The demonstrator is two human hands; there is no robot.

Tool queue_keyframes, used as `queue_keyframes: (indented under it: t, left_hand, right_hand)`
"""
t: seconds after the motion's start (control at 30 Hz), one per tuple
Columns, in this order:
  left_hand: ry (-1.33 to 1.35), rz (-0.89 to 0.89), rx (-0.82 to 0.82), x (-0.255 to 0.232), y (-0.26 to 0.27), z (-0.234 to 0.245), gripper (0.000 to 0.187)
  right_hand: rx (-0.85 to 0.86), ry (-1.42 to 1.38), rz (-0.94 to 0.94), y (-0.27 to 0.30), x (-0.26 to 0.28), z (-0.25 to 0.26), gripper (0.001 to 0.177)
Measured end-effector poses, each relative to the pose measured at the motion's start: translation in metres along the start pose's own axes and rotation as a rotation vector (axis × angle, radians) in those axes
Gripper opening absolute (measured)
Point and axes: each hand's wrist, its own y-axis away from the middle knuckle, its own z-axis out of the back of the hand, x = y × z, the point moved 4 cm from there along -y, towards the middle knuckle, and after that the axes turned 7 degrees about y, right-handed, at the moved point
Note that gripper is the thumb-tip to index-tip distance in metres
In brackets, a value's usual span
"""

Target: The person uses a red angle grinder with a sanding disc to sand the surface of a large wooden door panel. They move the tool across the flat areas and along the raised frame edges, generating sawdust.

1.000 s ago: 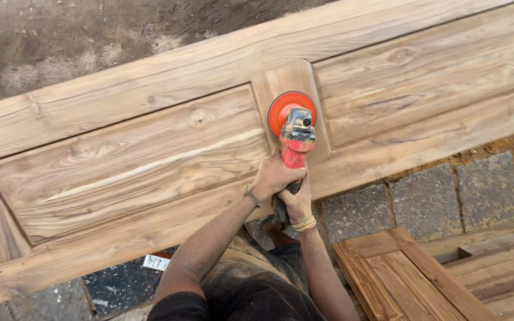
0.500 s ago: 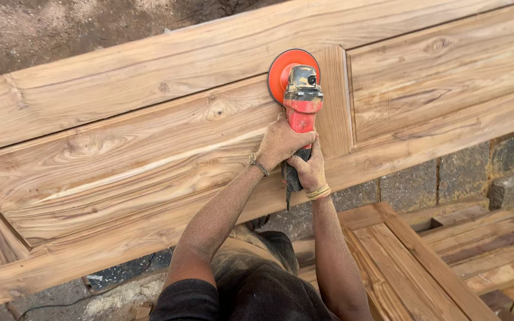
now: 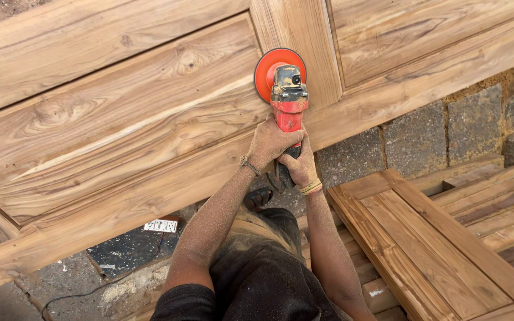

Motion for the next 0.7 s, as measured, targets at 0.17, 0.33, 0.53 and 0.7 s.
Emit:
queue_keyframes:
  t: [0.17,0.33,0.53,0.7]
  left_hand:
    - [-0.020,0.031,0.018,0.014,0.027,-0.015,0.083]
    - [-0.091,0.112,0.085,0.026,0.048,-0.032,0.086]
    - [-0.085,0.090,0.134,0.029,0.082,-0.047,0.081]
    - [-0.107,0.040,0.226,0.036,0.106,-0.063,0.073]
  right_hand:
    - [-0.039,0.116,0.019,0.036,-0.015,0.003,0.087]
    - [-0.075,0.085,0.013,0.063,-0.028,0.004,0.089]
    - [-0.097,-0.031,-0.004,0.098,-0.049,0.006,0.085]
    - [-0.204,-0.080,-0.181,0.140,-0.083,0.007,0.076]
